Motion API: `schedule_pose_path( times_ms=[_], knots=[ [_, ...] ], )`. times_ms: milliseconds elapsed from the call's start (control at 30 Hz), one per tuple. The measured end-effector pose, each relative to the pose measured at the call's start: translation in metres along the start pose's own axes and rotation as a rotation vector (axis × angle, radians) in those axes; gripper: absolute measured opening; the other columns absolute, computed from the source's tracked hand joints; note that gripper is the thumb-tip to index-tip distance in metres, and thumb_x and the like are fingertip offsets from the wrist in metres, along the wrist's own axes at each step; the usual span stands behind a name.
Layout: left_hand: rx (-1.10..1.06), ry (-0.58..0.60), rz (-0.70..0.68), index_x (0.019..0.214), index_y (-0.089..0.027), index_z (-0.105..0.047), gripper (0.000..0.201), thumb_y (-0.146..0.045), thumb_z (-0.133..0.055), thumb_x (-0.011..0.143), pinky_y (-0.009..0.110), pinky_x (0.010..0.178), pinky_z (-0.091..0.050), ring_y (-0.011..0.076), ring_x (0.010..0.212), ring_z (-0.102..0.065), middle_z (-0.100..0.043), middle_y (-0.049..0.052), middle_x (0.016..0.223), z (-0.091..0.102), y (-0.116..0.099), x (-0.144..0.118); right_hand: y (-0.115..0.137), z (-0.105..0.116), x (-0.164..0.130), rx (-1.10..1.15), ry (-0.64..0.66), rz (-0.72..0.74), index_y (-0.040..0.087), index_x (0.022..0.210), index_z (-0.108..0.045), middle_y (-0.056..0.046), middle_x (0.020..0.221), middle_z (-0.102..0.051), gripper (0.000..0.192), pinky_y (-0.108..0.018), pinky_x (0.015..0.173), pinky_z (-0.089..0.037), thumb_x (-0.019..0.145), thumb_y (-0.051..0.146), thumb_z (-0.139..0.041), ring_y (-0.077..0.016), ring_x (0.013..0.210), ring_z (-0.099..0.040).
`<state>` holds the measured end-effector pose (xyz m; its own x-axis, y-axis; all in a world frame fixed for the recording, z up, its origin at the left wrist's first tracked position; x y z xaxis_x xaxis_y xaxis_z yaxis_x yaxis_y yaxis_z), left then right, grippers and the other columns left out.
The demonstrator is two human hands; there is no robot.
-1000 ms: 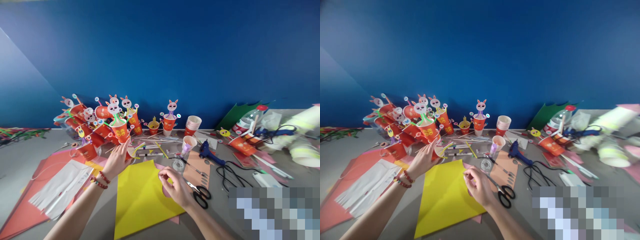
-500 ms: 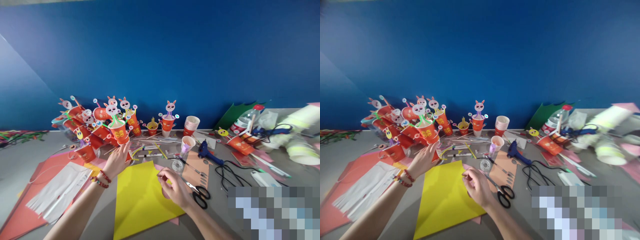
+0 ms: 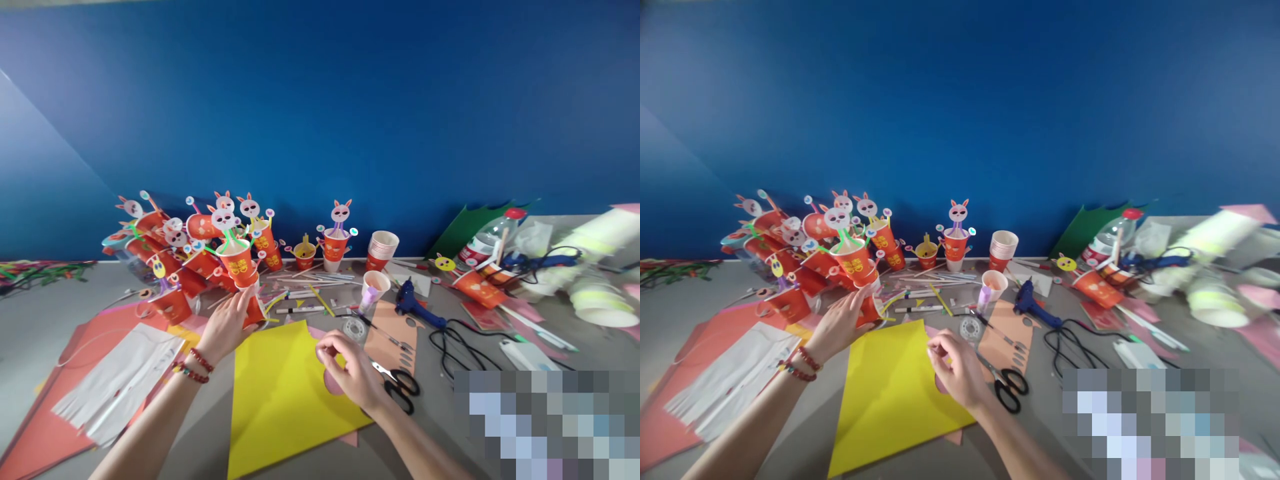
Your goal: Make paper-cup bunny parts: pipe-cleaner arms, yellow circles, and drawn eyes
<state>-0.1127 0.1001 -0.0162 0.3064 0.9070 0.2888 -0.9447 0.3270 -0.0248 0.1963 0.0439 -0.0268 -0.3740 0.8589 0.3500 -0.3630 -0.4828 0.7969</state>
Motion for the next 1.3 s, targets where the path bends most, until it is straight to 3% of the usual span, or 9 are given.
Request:
schedule_pose_path(
  times_ms=[167,367,500,600,767,933,1067,1167,1300],
  knots=[
    [0.048,-0.023,0.041,0.148,-0.015,-0.026,0.082,-0.032,-0.070,0.081,0.044,0.095,-0.051,0.0346,0.113,-0.062,-0.061,0.019,0.124,-0.004,0.005,-0.004,0.006,0.014,0.005,-0.014,-0.098,0.058,0.020,0.096,-0.063,-0.006,0.090,-0.063,0.013,-0.028,0.071,-0.051,0.098,0.023,-0.050,-0.0173,0.077,-0.060],
    [0.031,-0.138,0.004,0.146,-0.011,-0.031,0.077,-0.040,-0.067,0.084,0.047,0.101,-0.047,0.0361,0.121,-0.055,-0.056,0.021,0.133,0.004,-0.005,-0.010,0.021,0.055,0.002,-0.104,-0.289,0.049,0.021,0.094,-0.065,-0.005,0.090,-0.067,0.011,-0.027,0.072,-0.051,0.096,0.023,-0.054,-0.0170,0.076,-0.064],
    [0.059,-0.291,0.014,0.136,-0.015,-0.047,0.051,-0.036,-0.059,0.091,0.049,0.101,-0.044,0.0355,0.123,-0.052,-0.056,0.017,0.134,0.014,-0.022,-0.020,0.019,0.070,-0.022,-0.184,-0.289,-0.015,0.022,0.093,-0.065,-0.003,0.084,-0.069,0.012,-0.025,0.071,-0.051,0.097,0.024,-0.054,-0.0166,0.075,-0.066],
    [0.028,-0.317,-0.042,0.120,-0.020,-0.060,0.030,-0.031,-0.057,0.092,0.048,0.097,-0.046,0.0339,0.118,-0.055,-0.059,0.013,0.132,0.015,-0.041,-0.032,0.005,0.076,-0.043,-0.237,-0.302,-0.084,0.022,0.091,-0.064,-0.004,0.085,-0.070,0.014,-0.024,0.069,-0.052,0.097,0.027,-0.052,-0.0172,0.075,-0.067],
    [-0.162,-0.052,-0.342,0.125,-0.024,-0.060,0.032,-0.034,-0.054,0.095,0.048,0.107,-0.039,0.0287,0.125,-0.052,-0.057,0.009,0.139,-0.001,-0.086,-0.052,-0.027,0.099,-0.052,-0.327,-0.371,-0.196,0.022,0.093,-0.065,-0.005,0.083,-0.071,0.017,-0.025,0.063,-0.054,0.095,0.035,-0.055,-0.0182,0.070,-0.068],
    [-0.210,0.236,-0.479,0.154,-0.026,-0.028,0.084,-0.071,-0.050,0.086,0.058,0.116,-0.027,0.0348,0.143,-0.033,-0.037,0.013,0.156,-0.025,-0.119,-0.059,-0.049,0.139,-0.021,-0.495,-0.499,-0.174,0.020,0.103,-0.064,-0.009,0.093,-0.073,0.023,-0.029,0.066,-0.058,0.097,0.035,-0.049,-0.0207,0.076,-0.071],
    [-0.269,0.337,-0.537,0.155,-0.026,-0.024,0.084,-0.072,-0.046,0.088,0.059,0.118,-0.021,0.0355,0.146,-0.028,-0.031,0.014,0.159,-0.030,-0.122,-0.058,-0.061,0.153,0.017,-0.638,-0.382,-0.130,0.020,0.114,-0.063,-0.012,0.114,-0.069,0.025,-0.031,0.072,-0.059,0.093,0.026,-0.052,-0.0216,0.089,-0.070],
    [-0.293,0.327,-0.539,0.154,-0.024,-0.029,0.084,-0.071,-0.049,0.086,0.060,0.118,-0.020,0.0368,0.145,-0.028,-0.030,0.016,0.159,-0.029,-0.121,-0.059,-0.069,0.146,0.040,-0.713,-0.228,-0.117,0.021,0.107,-0.068,-0.009,0.128,-0.064,0.025,-0.031,0.082,-0.055,0.084,0.014,-0.060,-0.0227,0.102,-0.067],
    [-0.305,0.309,-0.524,0.151,-0.023,-0.034,0.083,-0.072,-0.049,0.086,0.060,0.118,-0.022,0.0365,0.145,-0.029,-0.033,0.016,0.158,-0.030,-0.122,-0.062,-0.075,0.141,0.056,-0.808,-0.091,-0.135,0.019,0.081,-0.070,-0.007,0.099,-0.074,0.015,-0.026,0.074,-0.050,0.080,0.007,-0.061,-0.0199,0.087,-0.069]
  ],
)
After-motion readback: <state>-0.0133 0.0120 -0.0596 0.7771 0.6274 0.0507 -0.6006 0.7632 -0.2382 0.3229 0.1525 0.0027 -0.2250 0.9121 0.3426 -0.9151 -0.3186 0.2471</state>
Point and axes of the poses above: each hand's wrist, its own x-axis towards the middle knuckle, its own z-axis out of the back of the hand, y = z × x, the point moved 1 cm from there along x, towards the middle knuckle
